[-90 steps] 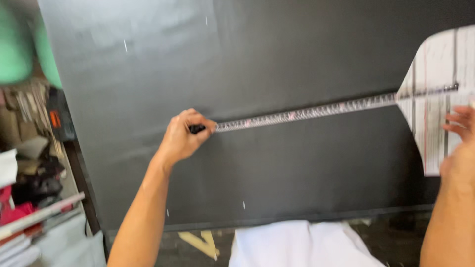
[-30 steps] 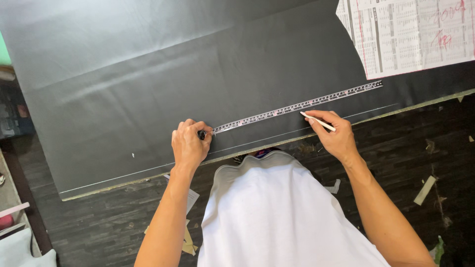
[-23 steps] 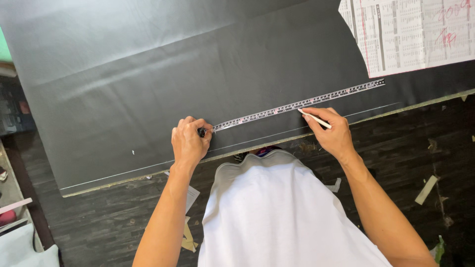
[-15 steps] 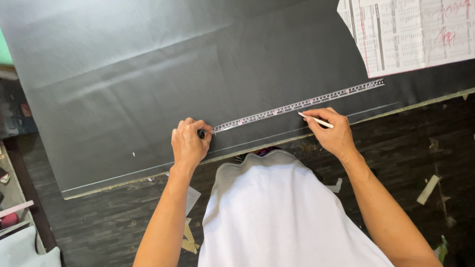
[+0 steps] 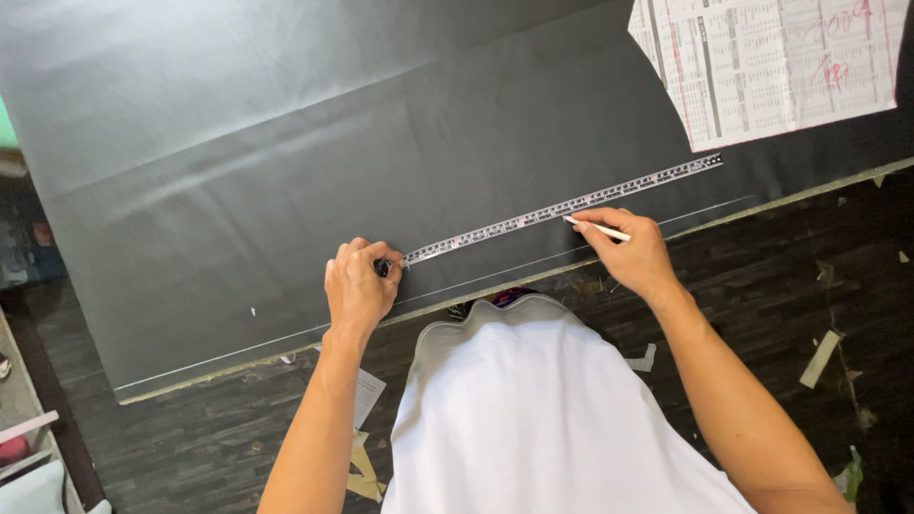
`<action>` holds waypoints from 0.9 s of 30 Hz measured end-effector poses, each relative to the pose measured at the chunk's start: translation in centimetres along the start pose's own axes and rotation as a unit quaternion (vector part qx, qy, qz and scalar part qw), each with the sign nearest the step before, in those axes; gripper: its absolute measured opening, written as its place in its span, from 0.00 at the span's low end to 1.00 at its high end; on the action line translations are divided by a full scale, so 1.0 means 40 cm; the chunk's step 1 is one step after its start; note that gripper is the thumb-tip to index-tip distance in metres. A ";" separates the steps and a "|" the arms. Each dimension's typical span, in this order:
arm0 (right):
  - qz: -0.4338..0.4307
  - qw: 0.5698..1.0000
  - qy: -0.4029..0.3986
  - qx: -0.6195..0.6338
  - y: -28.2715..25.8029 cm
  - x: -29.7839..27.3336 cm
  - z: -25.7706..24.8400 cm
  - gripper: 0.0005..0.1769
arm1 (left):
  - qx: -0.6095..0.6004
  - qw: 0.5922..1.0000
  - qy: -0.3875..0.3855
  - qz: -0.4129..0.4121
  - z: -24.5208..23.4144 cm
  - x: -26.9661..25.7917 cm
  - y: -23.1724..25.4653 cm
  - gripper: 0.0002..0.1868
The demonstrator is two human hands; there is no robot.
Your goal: The person measures a large piece of black fabric on a table using a metal ruler and a white marking pen. They align the ruler along the fabric edges and draw straight lines to mark cutting or folding guides. A printed paper pattern is placed on the fabric and used as a reference during the process.
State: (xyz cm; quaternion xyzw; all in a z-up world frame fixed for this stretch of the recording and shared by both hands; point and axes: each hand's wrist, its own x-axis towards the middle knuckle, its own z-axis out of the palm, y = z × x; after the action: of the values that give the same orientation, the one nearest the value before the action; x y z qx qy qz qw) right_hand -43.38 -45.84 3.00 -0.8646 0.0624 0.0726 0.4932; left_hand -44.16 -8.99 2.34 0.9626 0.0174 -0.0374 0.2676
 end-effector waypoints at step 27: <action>0.075 0.978 0.182 0.075 0.267 0.063 -0.339 0.09 | 0.020 0.999 -0.038 -0.016 -0.020 0.005 0.031 0.04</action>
State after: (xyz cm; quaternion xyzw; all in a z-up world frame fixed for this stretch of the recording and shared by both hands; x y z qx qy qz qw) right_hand -41.96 -63.02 0.32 -0.8170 0.2209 -0.0539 0.5299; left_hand -43.85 -9.63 3.65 0.9652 0.0221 -0.0788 0.2482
